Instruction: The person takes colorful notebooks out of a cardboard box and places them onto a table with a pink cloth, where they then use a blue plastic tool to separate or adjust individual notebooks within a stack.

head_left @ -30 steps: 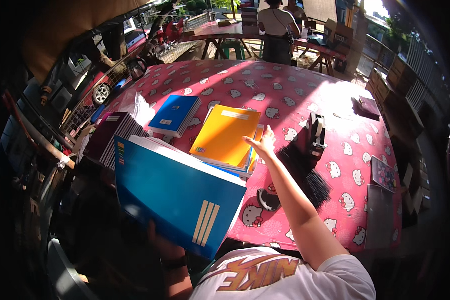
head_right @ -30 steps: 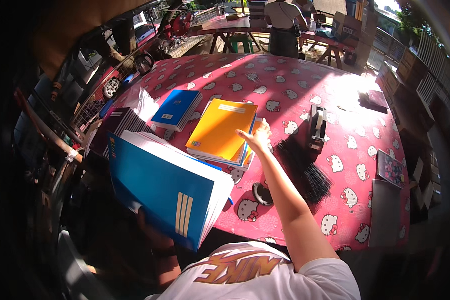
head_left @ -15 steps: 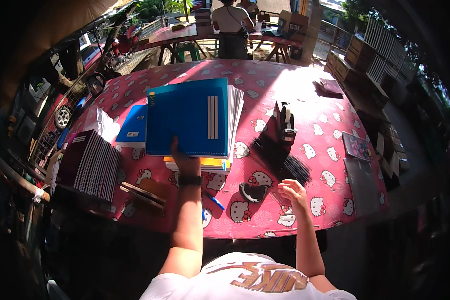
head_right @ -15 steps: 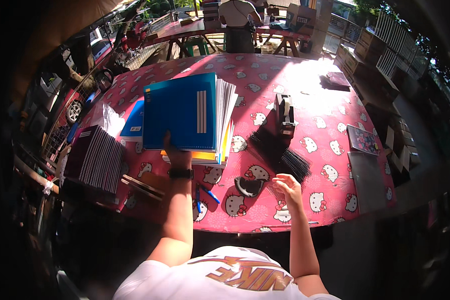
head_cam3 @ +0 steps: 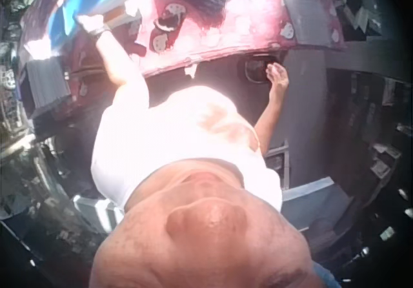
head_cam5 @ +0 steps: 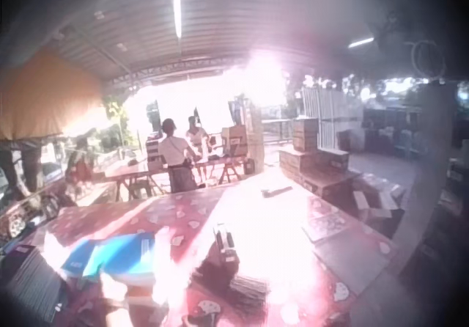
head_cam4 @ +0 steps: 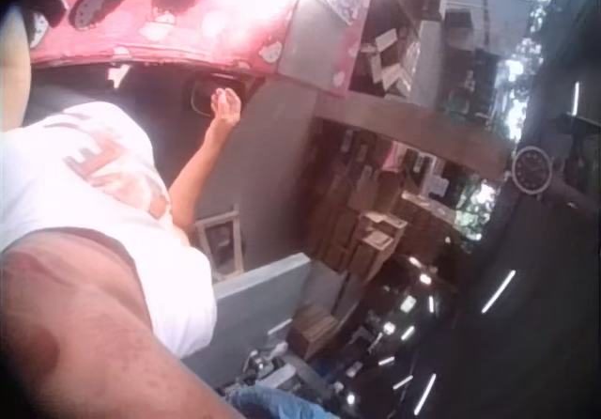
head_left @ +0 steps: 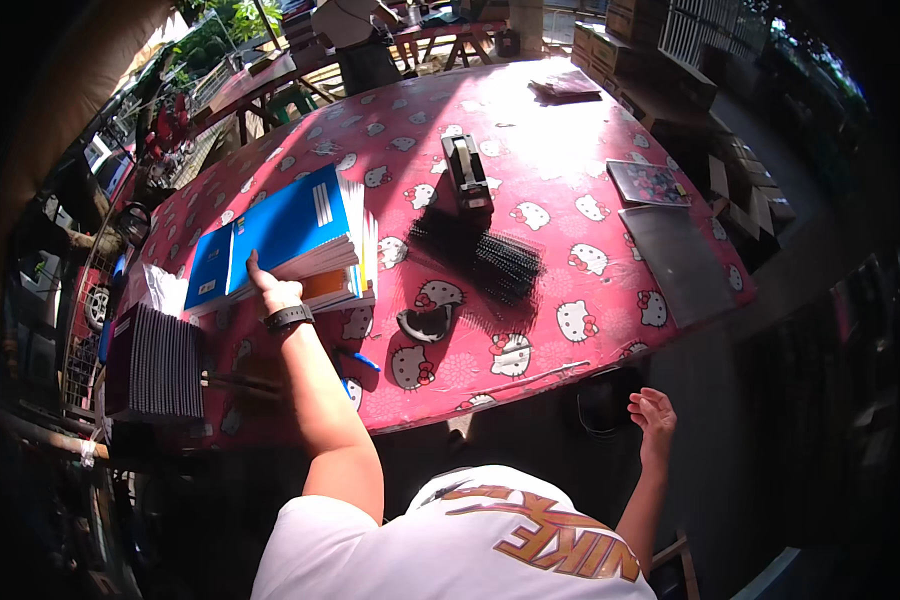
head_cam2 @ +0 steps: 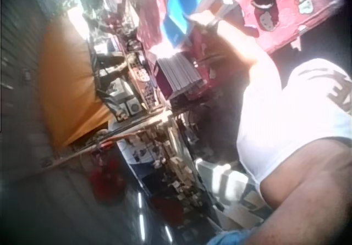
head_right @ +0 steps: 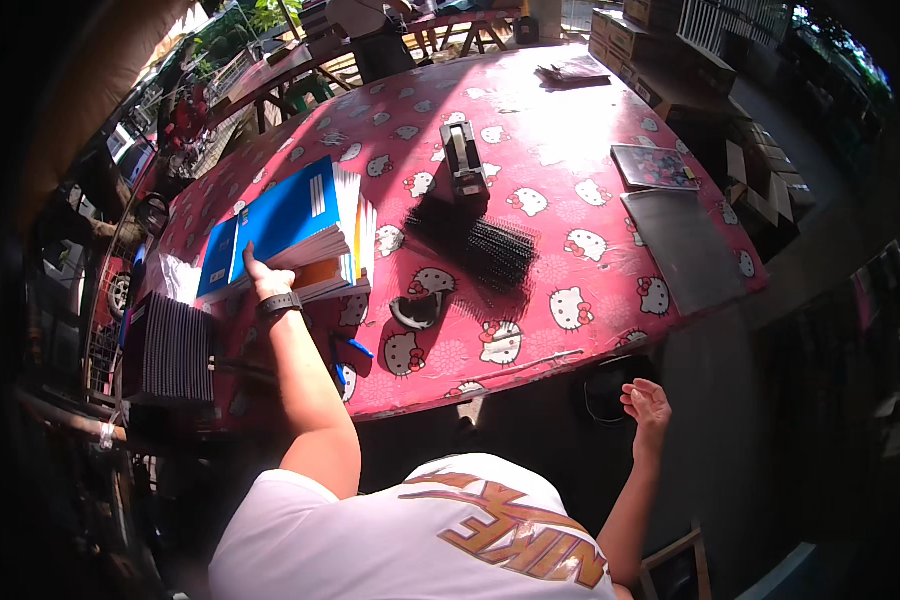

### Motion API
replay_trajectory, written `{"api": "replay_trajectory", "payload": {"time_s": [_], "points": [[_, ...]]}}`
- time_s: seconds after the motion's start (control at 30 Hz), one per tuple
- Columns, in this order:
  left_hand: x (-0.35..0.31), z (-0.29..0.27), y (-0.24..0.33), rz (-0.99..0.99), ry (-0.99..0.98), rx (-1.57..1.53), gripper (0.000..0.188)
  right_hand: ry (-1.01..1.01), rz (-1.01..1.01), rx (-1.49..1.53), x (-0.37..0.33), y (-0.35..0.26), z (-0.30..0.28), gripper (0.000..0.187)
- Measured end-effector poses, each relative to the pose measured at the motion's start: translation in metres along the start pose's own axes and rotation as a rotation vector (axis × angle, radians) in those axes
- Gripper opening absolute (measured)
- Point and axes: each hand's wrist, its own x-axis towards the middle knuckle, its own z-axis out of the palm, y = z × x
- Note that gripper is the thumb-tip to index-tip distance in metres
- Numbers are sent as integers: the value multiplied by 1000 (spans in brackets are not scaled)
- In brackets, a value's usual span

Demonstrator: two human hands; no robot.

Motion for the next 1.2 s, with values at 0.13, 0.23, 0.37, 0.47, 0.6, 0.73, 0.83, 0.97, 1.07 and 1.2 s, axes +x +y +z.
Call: {"api": "replay_trajectory", "payload": {"time_s": [0.13, 0.23, 0.37, 0.47, 0.6, 0.73, 0.83, 0.97, 1.07, 1.2], "points": [[-108, -8, -58, 475, -113, 172, 59, 117, 10, -149, -40, -15, -92, 19], [-198, -33, -126, 479, -463, 175, 73, 170, 109, -187, -60, -17, -179, 20], [-296, -35, -214, 203, -485, 265, 44, 326, 93, -626, -79, -19, -277, 26], [-366, -6, -271, -5, -734, 122, 36, 362, 117, -568, -98, -33, -329, 29], [-482, 32, -359, -65, -1143, 144, 46, 431, 197, -548, -111, -28, -400, 31], [-579, 59, -467, -348, -1419, 161, 39, 450, 262, -509, -104, -34, -462, 35], [-653, 74, -565, -522, -1552, 117, 32, 531, 405, -478, -92, -38, -524, 37], [-788, 69, -665, -836, -1464, 173, 24, 738, 619, -637, -78, -30, -621, 39], [-894, 62, -711, -957, -1642, 392, 16, 836, 560, -500, -60, -64, -669, 38], [-1000, 56, -772, -1052, -1864, 608, 14, 910, 426, -372, -34, -62, -742, 32]]}}
